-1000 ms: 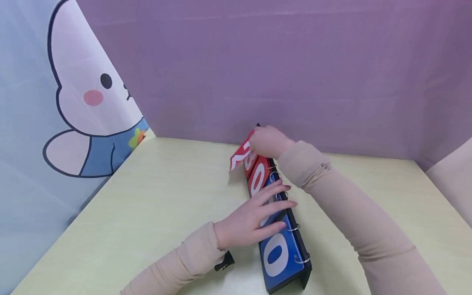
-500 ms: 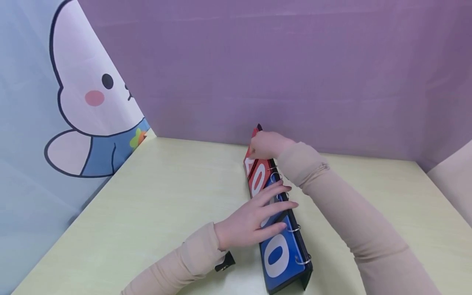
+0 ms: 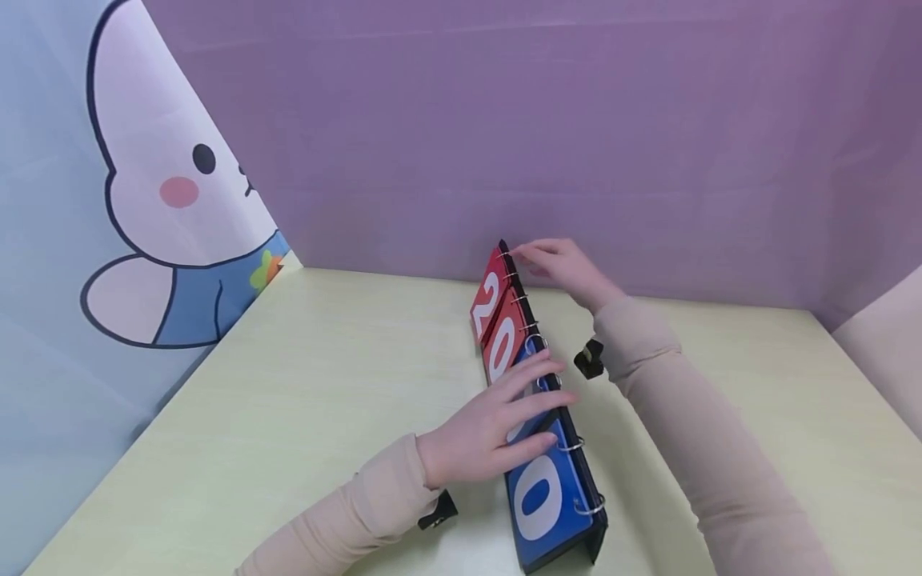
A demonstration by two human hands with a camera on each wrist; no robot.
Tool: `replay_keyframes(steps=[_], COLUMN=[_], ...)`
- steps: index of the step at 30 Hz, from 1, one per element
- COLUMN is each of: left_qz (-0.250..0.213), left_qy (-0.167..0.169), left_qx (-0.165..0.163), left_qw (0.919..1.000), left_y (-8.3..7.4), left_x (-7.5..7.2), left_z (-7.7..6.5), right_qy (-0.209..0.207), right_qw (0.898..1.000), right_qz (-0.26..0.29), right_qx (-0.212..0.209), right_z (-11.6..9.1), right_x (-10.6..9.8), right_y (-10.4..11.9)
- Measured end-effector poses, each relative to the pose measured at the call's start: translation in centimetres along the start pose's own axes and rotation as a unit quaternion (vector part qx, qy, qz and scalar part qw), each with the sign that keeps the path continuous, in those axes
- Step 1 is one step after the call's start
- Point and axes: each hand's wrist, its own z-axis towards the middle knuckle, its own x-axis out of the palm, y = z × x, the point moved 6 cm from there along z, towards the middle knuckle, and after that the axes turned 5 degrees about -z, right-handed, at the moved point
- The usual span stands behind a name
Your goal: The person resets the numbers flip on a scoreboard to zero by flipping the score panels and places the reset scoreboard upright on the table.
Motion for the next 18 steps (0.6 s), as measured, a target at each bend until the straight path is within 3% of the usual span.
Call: replay_keyframes(steps=[3, 6, 10, 18], left_qz=[-0.007, -0.014, -0.017, -0.018], left_qy=[0.001, 0.003, 0.003, 0.005], left_qx=[-0.008, -0.019, -0.023, -0.024], left_qw=[0.9999, 0.9997, 0.9996, 0.9996], left_y=[0.1, 0.1, 0.0, 0.1], left_x=[0.0, 0.0, -0.1, -0.1], left_z=[0.0, 0.0, -0.1, -0.2], right_qy=[0.021, 0.059, 0.093, 0.094], right_qw=[0.994, 0.979, 0.953, 0.901], right_qz=[0.108, 0.192, 0.282, 0.419], right_qx=[0.021, 0.037, 0.055, 0.067], right_z=[-0.6, -1.3, -2.0, -3.4], right_x=[0.7, 1.9, 3.4, 5.0], right_y=[-2.1, -4.2, -6.4, -8.8])
